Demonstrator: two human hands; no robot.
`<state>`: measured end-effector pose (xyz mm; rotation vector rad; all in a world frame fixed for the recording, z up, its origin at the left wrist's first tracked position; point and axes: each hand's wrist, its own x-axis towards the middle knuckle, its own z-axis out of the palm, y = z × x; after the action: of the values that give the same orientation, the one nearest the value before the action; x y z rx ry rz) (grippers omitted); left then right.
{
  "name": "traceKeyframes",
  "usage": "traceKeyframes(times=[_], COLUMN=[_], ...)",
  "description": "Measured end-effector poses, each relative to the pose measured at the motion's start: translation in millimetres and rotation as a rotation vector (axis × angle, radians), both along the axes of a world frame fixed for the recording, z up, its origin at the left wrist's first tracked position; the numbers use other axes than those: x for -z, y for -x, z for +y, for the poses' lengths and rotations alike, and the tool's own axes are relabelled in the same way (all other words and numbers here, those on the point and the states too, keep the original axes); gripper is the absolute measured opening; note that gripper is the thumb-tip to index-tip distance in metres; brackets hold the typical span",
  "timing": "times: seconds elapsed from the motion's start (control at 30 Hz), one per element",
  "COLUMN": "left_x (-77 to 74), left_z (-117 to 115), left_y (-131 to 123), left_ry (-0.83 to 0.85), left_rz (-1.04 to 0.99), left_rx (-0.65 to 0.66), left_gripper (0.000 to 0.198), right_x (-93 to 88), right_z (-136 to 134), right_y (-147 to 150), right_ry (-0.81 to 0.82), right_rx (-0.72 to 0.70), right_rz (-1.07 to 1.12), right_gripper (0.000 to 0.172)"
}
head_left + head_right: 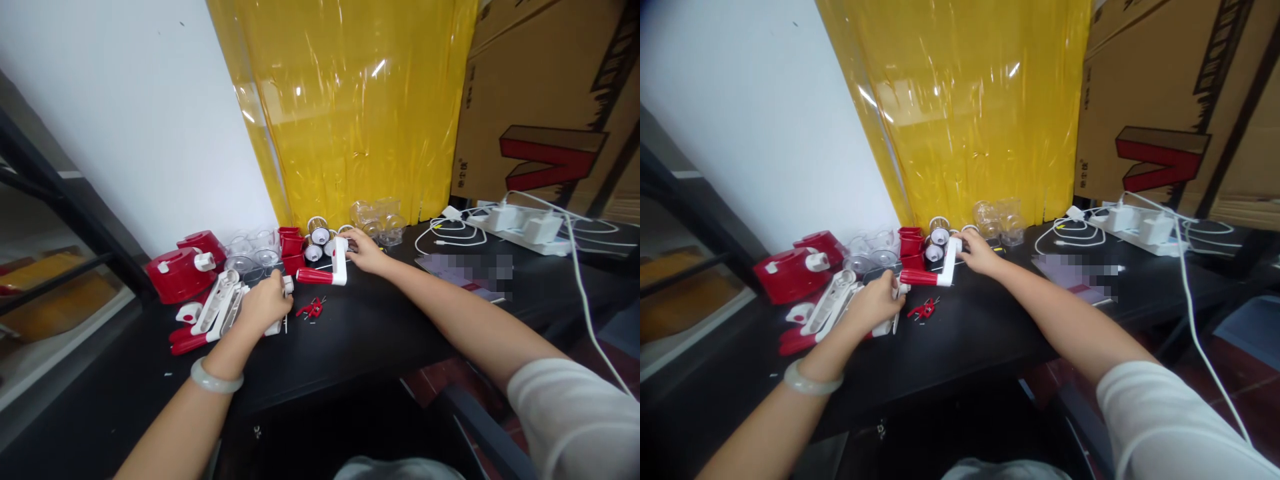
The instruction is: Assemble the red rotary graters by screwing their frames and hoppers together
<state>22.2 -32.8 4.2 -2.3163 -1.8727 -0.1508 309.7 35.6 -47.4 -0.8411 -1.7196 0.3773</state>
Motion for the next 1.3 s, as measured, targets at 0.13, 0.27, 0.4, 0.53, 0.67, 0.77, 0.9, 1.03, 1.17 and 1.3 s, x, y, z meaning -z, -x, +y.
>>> traceKeyframes(times=[0.13,0.27,0.4,0.53,0.67,0.77,0.9,1.03,1.17,1.3], left_x=[2.0,3.1,4.2,3.2,0.0,-1.6,-0.9,0.0,-0.7,-0.6], left_z=[6.9,15.8,21.6,22.4,21.5,19.9,18.4,18.9,17.5,14.5], left_y=[5.1,12.6,16.9,17.6,17.9,17.3,14.9,13.1,12.9,13.6], left_ry=[0.005,0.027,0.035,0.014,0.012,0.04,0.039,0.048,0.043,0.027], left_rz=[-0.037,-0.111,-0.148,-0.138,-0.143,-0.125,-0.105,-0.107,-0.067,-0.028], left_rx=[-0.003,0.012,0.018,0.018,0.032,0.042,0.072,0.09,0.07,0.031], left_gripper=[0.034,0.036,0.034,0.034,0.025,0.022,0.019,0.018,0.02,0.02], right_x=[1.0,1.9,2.9,3.2,3.4,4.2,5.3,5.6,5.3,5.0], right_z=[0.0,0.1,1.1,1.4,1.9,2.8,4.1,4.3,3.7,3.0], right_y=[-0.1,-0.8,-2.2,-2.5,-2.3,-2.3,-2.7,-3.0,-2.8,-2.4], right_ry=[0.0,0.002,-0.011,0.001,0.011,0.017,0.033,0.035,0.033,0.039], right_rx=[0.021,0.033,0.04,0.04,0.055,0.062,0.056,0.052,0.049,0.034], right_rz=[-0.003,-0.007,-0.006,0.009,0.018,0.025,0.043,0.041,0.039,0.047], right_gripper=[0.039,0.039,0.038,0.038,0.038,0.037,0.037,0.037,0.037,0.038])
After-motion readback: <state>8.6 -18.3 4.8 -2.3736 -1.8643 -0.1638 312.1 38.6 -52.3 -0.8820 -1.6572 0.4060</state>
